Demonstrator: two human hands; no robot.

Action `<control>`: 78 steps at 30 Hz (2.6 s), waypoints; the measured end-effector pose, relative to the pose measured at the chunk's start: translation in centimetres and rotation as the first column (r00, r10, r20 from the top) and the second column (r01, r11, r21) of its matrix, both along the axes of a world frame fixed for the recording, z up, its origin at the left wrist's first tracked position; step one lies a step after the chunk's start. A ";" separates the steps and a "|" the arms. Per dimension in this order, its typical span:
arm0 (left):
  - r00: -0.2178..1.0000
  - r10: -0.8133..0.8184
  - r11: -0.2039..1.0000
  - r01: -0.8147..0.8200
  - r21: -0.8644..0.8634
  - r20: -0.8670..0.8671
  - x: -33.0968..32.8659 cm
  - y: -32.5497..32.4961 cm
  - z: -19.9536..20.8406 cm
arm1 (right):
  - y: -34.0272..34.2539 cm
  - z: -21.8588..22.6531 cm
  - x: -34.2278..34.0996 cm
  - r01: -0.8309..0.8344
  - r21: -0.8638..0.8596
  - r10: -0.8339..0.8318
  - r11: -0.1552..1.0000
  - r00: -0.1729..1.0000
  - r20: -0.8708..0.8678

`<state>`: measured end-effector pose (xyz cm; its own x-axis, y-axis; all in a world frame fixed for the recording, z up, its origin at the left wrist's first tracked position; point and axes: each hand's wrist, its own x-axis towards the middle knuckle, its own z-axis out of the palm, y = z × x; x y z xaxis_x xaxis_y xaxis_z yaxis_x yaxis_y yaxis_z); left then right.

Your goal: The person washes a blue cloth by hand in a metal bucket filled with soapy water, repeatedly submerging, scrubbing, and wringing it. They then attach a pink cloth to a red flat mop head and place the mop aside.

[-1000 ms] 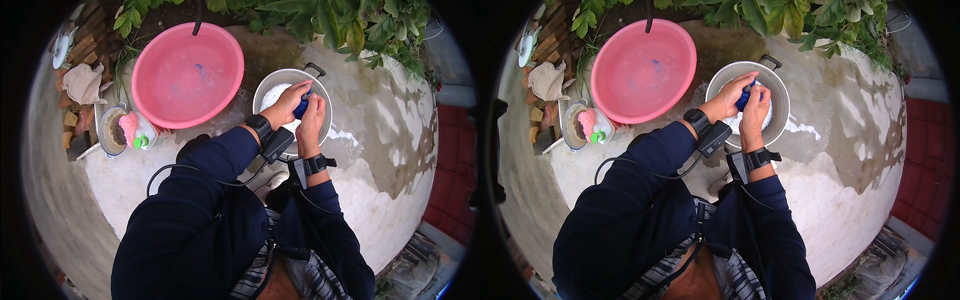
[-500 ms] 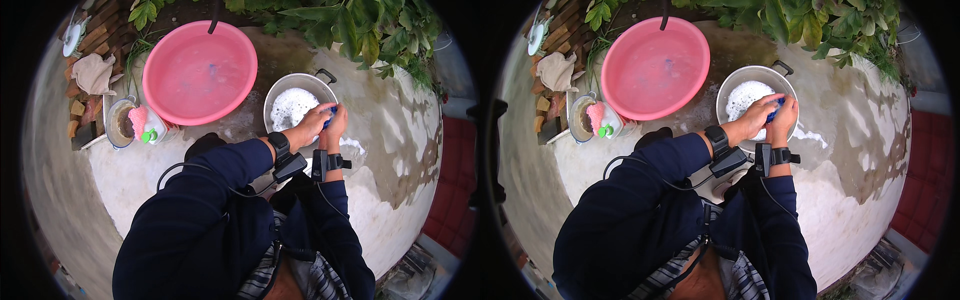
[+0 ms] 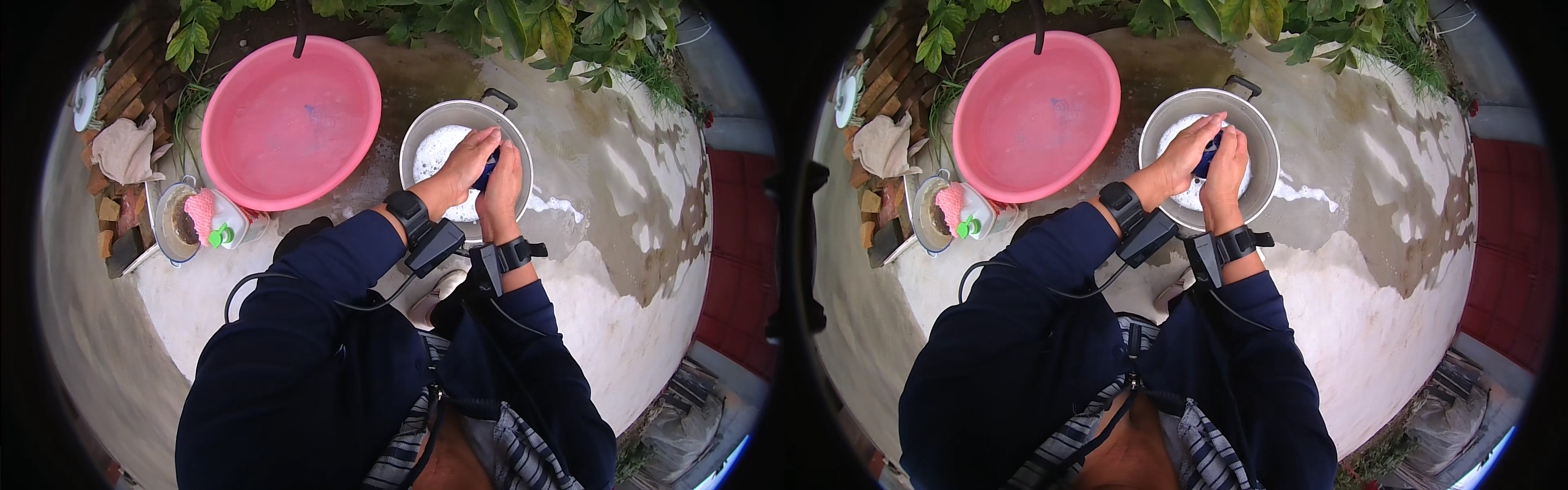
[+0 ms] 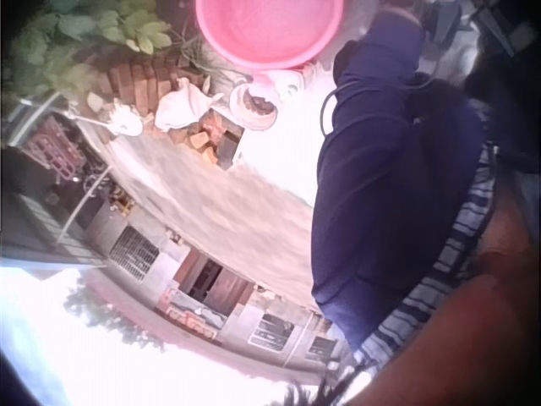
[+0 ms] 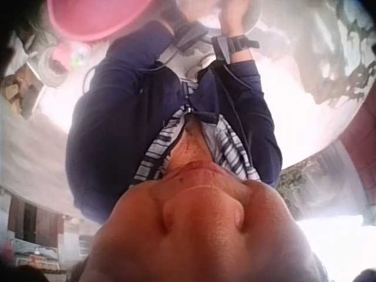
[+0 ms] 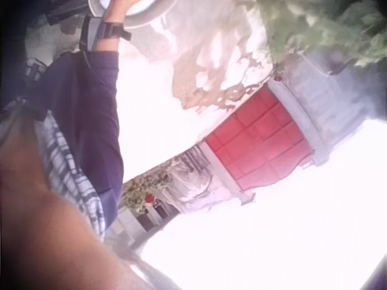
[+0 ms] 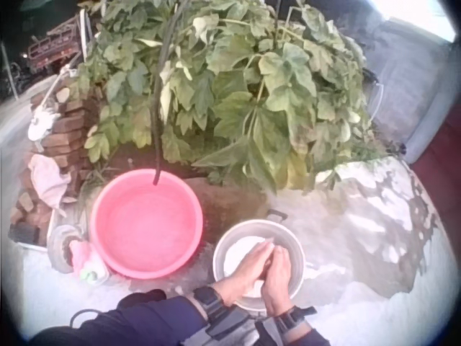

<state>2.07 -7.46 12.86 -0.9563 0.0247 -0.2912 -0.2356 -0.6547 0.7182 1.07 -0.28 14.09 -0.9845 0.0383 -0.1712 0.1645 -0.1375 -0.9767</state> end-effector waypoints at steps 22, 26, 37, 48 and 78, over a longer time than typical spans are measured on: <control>1.000 0.002 0.983 -0.005 0.186 0.014 -0.2 -1.8 0.6 | -0.9 0.4 1.0 -0.026 0.253 0.075 0.967 0.979 -0.188; 0.988 -0.108 0.994 0.105 0.028 0.110 1.9 1.3 2.0 | 2.0 -1.5 -3.0 0.050 -0.142 -0.029 0.989 0.989 0.145; 0.993 -0.083 0.970 0.060 0.237 0.088 1.5 0.3 1.8 | 1.6 -2.2 -2.7 0.044 0.138 -0.042 0.989 0.999 -0.014; 0.999 -0.029 0.978 0.032 0.205 -0.019 0.5 -0.6 1.0 | 0.0 0.1 -0.2 -0.023 0.146 0.035 0.989 0.996 -0.077; 0.779 -0.182 0.245 -0.555 -0.795 -0.600 0.5 1.0 0.0 | 2.8 -2.6 -1.4 0.033 -0.585 0.271 0.811 0.864 0.424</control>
<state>2.57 -6.46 12.89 -0.8436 -0.0971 0.5281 0.3894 0.5666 0.7262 -0.35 2.51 11.50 -0.7638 -0.3244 -0.5580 0.6278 -0.5739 -0.5258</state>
